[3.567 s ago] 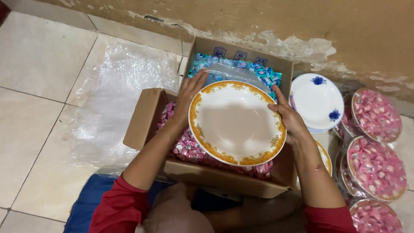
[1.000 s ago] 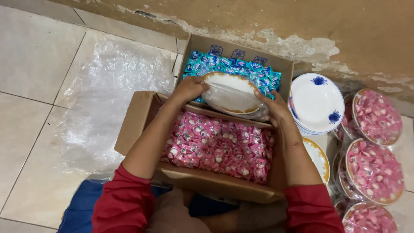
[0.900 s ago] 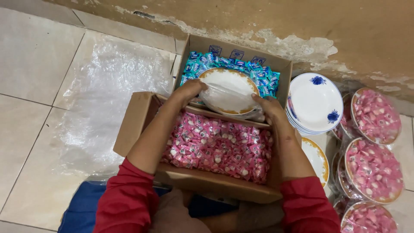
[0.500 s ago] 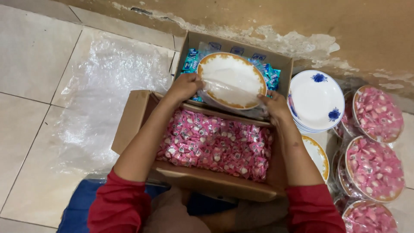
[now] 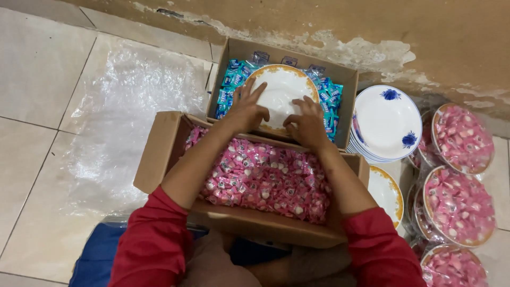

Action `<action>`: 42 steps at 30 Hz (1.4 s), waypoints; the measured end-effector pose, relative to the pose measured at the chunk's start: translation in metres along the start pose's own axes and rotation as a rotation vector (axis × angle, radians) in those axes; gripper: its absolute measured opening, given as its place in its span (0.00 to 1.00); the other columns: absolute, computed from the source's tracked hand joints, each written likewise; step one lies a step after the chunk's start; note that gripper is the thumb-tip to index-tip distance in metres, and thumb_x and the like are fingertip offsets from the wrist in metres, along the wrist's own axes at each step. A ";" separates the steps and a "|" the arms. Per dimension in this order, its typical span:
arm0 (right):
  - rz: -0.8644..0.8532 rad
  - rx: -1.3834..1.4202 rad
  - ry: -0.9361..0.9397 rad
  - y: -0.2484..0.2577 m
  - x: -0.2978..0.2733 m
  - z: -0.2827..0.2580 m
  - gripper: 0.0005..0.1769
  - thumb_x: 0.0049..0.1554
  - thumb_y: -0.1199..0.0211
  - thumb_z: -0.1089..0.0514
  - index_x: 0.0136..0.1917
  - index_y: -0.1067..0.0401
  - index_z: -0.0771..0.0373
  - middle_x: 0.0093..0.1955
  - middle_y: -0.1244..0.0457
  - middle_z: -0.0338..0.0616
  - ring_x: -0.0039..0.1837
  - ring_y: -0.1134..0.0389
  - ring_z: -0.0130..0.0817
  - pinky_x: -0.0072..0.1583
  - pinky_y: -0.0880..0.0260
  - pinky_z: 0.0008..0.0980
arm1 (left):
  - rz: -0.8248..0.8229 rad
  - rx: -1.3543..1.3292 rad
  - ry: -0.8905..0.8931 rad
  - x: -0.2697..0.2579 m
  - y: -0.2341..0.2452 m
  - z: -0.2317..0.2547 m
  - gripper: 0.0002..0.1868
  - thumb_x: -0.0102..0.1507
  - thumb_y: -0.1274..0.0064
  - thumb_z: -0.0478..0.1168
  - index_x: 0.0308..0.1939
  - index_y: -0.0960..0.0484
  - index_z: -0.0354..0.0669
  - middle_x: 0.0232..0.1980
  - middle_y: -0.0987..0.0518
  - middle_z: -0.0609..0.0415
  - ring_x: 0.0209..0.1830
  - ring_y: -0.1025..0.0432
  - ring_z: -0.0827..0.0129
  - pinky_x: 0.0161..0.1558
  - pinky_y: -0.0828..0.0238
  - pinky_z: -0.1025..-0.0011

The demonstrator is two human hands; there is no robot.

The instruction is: A person is manually packing pink candies into a cardboard box and placing plastic-wrapped plates on top of them.

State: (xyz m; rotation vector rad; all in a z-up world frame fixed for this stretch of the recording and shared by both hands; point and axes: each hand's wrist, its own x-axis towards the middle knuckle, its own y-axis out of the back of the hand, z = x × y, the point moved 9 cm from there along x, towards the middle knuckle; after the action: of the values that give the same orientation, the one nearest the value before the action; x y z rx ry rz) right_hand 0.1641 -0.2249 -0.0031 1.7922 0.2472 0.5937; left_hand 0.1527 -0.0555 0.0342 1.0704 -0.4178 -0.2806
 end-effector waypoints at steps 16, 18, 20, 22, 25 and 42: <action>0.442 -0.423 0.044 0.006 0.003 0.008 0.28 0.48 0.35 0.60 0.61 0.24 0.38 0.80 0.51 0.68 0.79 0.52 0.73 0.65 0.59 0.84 | -0.064 0.322 0.219 0.014 -0.028 -0.044 0.33 0.66 0.45 0.37 0.73 0.32 0.71 0.84 0.73 0.44 0.82 0.84 0.41 0.72 0.83 0.26; 0.373 -0.420 -0.111 -0.007 0.001 0.028 0.32 0.49 0.29 0.64 0.64 0.27 0.39 0.82 0.58 0.71 0.80 0.58 0.75 0.63 0.62 0.88 | -0.082 0.347 0.237 0.015 -0.025 -0.037 0.33 0.67 0.48 0.37 0.75 0.34 0.72 0.85 0.72 0.46 0.82 0.83 0.43 0.72 0.84 0.28; 0.308 -0.344 -0.130 -0.011 0.006 0.031 0.36 0.50 0.28 0.65 0.68 0.30 0.38 0.82 0.60 0.71 0.80 0.59 0.76 0.63 0.61 0.89 | -0.101 0.354 0.260 0.020 -0.032 -0.045 0.35 0.66 0.49 0.38 0.76 0.36 0.73 0.85 0.73 0.46 0.82 0.84 0.43 0.72 0.84 0.27; 0.247 -0.272 -0.147 -0.009 0.005 0.033 0.40 0.51 0.28 0.65 0.72 0.33 0.37 0.82 0.62 0.71 0.80 0.60 0.77 0.64 0.59 0.90 | -0.114 0.359 0.282 0.021 -0.037 -0.048 0.36 0.66 0.49 0.38 0.77 0.38 0.74 0.84 0.74 0.46 0.81 0.86 0.43 0.72 0.85 0.27; 0.252 -0.131 -0.048 0.009 0.003 0.016 0.32 0.51 0.23 0.54 0.67 0.27 0.37 0.83 0.62 0.66 0.81 0.59 0.69 0.68 0.56 0.83 | -0.177 0.326 0.283 0.012 -0.035 -0.046 0.33 0.67 0.49 0.40 0.75 0.36 0.75 0.85 0.75 0.48 0.82 0.86 0.44 0.72 0.86 0.28; -0.689 0.007 -0.097 -0.102 -0.162 -0.033 0.54 0.42 0.25 0.42 0.78 0.46 0.42 0.76 0.53 0.71 0.72 0.44 0.76 0.61 0.32 0.67 | -0.761 0.033 0.276 -0.143 -0.180 -0.016 0.33 0.64 0.50 0.38 0.71 0.33 0.76 0.76 0.42 0.34 0.73 0.41 0.34 0.55 0.30 0.38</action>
State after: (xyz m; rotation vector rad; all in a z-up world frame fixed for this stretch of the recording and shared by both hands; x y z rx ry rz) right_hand 0.0233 -0.2406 -0.1364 1.5987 0.7584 0.0134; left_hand 0.0291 -0.0649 -0.1599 1.2491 0.2533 -0.7870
